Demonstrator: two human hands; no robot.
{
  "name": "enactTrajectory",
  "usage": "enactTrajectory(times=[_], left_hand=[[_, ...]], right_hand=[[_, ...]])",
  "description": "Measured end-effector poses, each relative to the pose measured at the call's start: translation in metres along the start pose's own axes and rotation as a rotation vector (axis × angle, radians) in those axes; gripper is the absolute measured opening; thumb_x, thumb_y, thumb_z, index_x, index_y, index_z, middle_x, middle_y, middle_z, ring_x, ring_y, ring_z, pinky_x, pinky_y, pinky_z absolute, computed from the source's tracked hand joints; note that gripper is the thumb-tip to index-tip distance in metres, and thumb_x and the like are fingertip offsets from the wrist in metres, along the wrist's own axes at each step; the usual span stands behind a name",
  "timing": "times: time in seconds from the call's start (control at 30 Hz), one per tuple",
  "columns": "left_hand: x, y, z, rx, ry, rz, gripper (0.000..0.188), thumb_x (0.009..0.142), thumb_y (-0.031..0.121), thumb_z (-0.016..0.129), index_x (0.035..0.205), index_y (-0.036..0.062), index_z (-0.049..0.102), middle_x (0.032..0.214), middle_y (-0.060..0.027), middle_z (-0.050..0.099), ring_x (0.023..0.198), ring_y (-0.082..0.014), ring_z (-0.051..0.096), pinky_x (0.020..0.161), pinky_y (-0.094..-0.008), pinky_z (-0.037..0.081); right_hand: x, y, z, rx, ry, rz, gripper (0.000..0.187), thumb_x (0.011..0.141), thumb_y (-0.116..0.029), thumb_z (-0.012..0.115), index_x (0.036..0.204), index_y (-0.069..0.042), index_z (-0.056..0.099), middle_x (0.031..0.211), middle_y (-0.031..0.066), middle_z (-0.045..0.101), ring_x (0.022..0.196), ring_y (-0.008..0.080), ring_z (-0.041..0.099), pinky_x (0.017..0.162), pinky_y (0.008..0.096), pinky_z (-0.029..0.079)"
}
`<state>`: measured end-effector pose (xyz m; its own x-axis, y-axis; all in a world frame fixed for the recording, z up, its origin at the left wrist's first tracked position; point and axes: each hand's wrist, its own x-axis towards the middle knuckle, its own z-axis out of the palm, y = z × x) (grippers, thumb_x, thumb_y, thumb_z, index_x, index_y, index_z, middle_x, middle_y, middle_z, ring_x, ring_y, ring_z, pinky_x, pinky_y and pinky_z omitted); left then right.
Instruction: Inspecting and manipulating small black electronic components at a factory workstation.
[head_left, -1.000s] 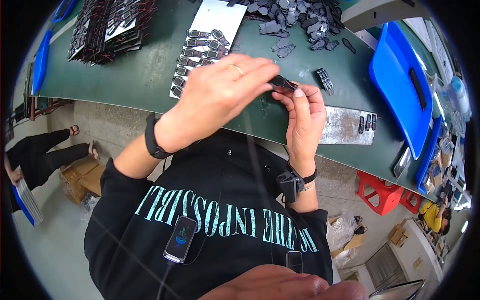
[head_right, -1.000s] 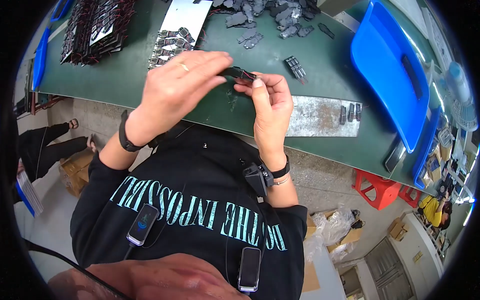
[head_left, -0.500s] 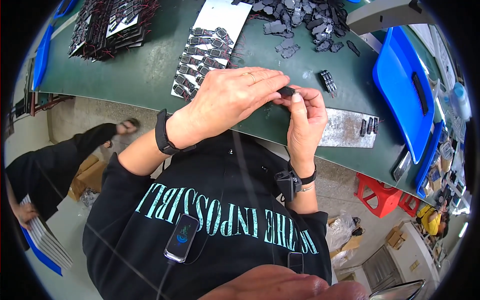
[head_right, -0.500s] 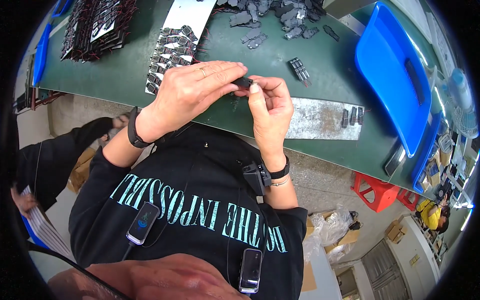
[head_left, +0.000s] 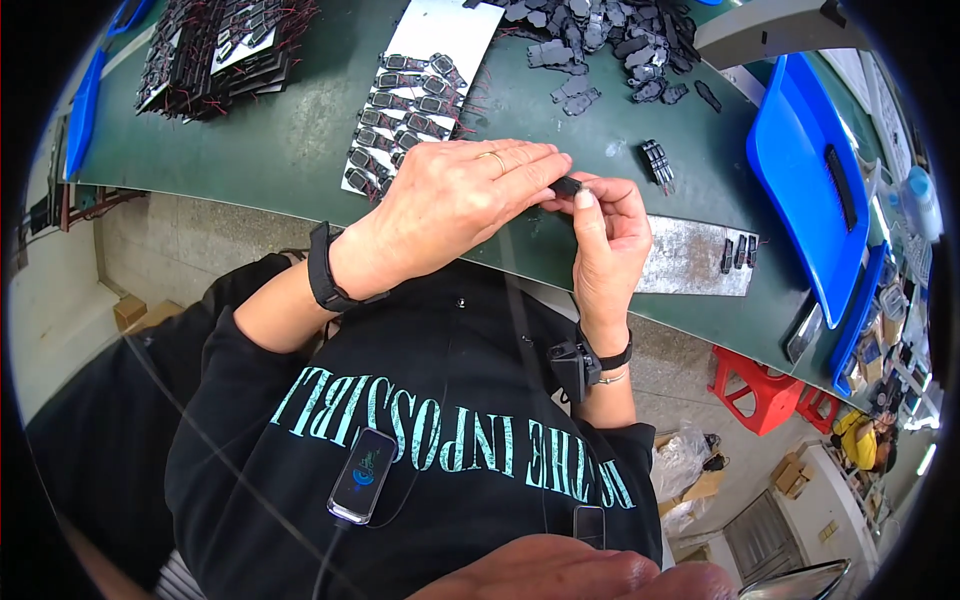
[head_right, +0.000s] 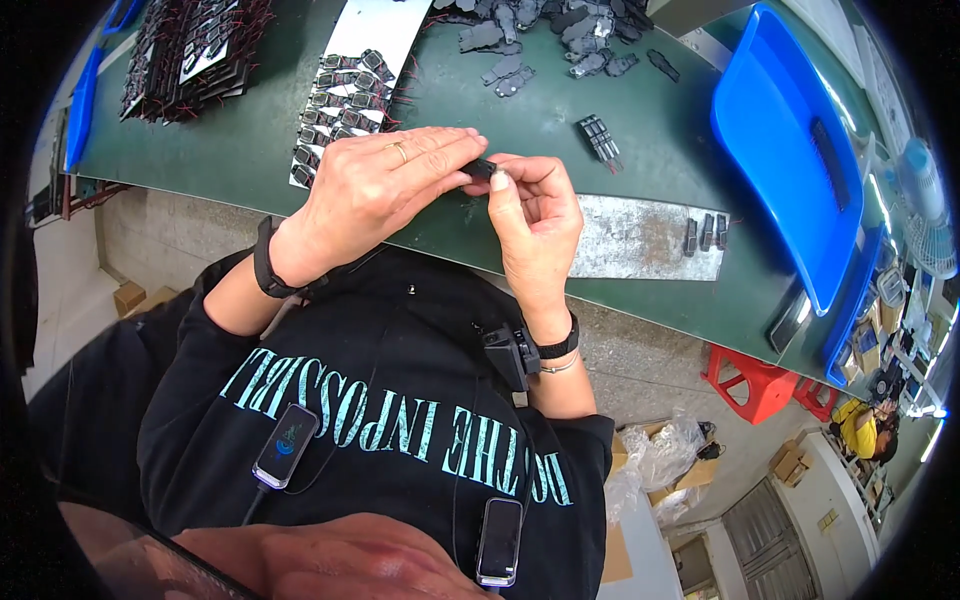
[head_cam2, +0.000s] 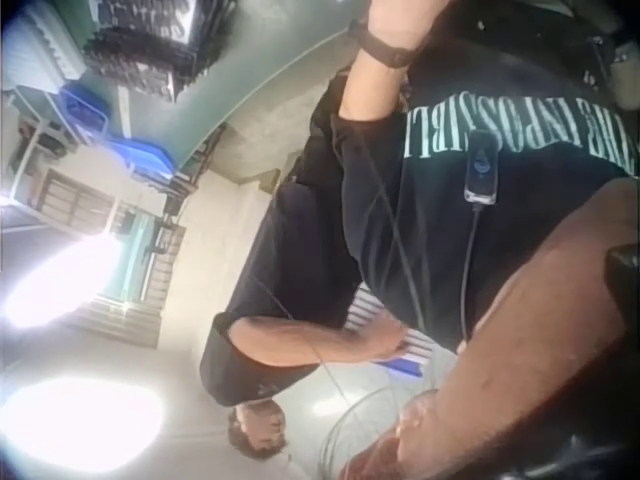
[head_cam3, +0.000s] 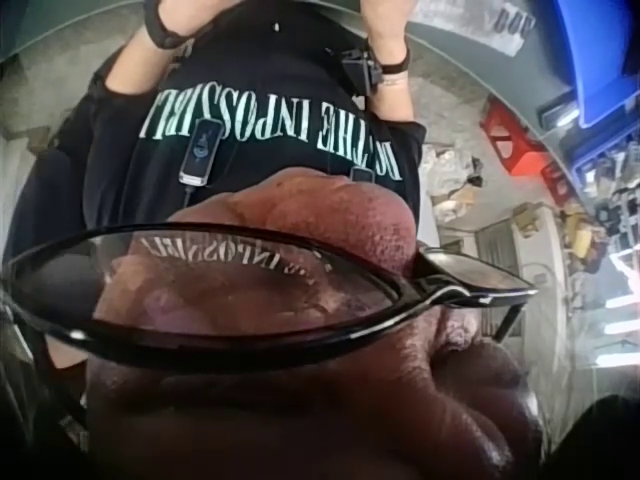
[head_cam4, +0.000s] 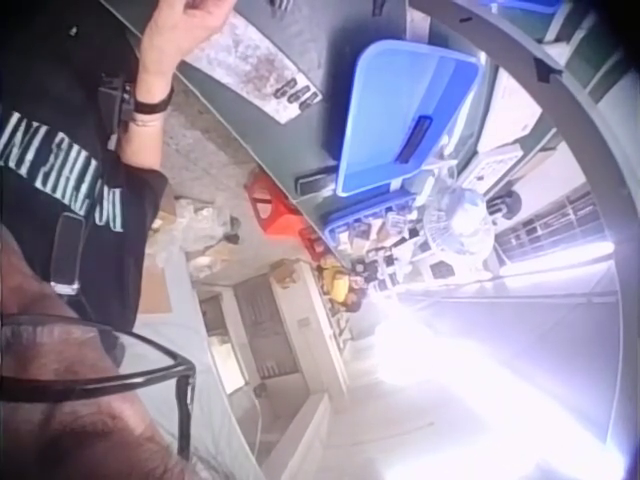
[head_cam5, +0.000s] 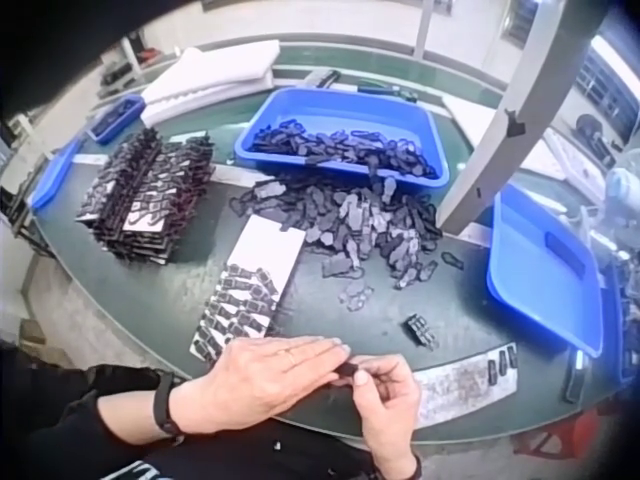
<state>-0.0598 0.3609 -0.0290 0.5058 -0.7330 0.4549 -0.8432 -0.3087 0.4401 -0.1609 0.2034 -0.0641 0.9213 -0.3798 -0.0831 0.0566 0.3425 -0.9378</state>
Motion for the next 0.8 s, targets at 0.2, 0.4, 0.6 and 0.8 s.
enactTrajectory(times=[0.2, 0.4, 0.6, 0.8], left_hand=[[-0.001, 0.009, -0.002, 0.168, -0.004, 0.054, 0.034, 0.081, 0.011, 0.078, 0.114, 0.0045, 0.072, 0.106, -0.0079, 0.075, 0.095, -0.0235, 0.074, 0.076, -0.0316, 0.062], [-0.003, 0.012, -0.003, 0.052, 0.033, -0.009, 0.030, 0.083, 0.015, 0.077, 0.111, 0.0046, 0.072, 0.104, -0.0083, 0.073, 0.091, -0.0242, 0.073, 0.073, -0.0322, 0.061], [-0.007, 0.000, -0.014, -0.235, -0.175, -0.216, 0.022, 0.083, 0.018, 0.078, 0.098, 0.0041, 0.069, 0.091, -0.0075, 0.068, 0.079, -0.0252, 0.069, 0.062, -0.0340, 0.055], [-0.006, -0.002, -0.019, -0.168, -0.122, 0.030, 0.023, 0.083, 0.018, 0.078, 0.090, 0.0058, 0.060, 0.086, -0.0061, 0.057, 0.073, -0.0243, 0.061, 0.054, -0.0346, 0.049]], right_hand=[[-0.002, 0.000, 0.004, -0.062, -0.004, -0.031, 0.019, 0.097, 0.001, 0.063, 0.113, 0.002, 0.054, 0.108, 0.0127, 0.066, 0.098, 0.0180, 0.068, 0.089, 0.0315, 0.056], [-0.007, 0.003, 0.007, -0.094, -0.019, -0.118, 0.030, 0.094, 0.006, 0.066, 0.118, -0.002, 0.050, 0.109, 0.0115, 0.064, 0.102, 0.0175, 0.065, 0.092, 0.0304, 0.054], [-0.004, 0.008, 0.004, -0.064, -0.102, -0.324, 0.029, 0.096, 0.003, 0.064, 0.120, -0.003, 0.049, 0.105, 0.0127, 0.065, 0.099, 0.0202, 0.066, 0.087, 0.0294, 0.054], [-0.009, -0.011, 0.007, -0.081, -0.112, -0.164, 0.025, 0.094, 0.004, 0.066, 0.115, -0.001, 0.055, 0.099, 0.0128, 0.066, 0.095, 0.0237, 0.068, 0.082, 0.0325, 0.055]])
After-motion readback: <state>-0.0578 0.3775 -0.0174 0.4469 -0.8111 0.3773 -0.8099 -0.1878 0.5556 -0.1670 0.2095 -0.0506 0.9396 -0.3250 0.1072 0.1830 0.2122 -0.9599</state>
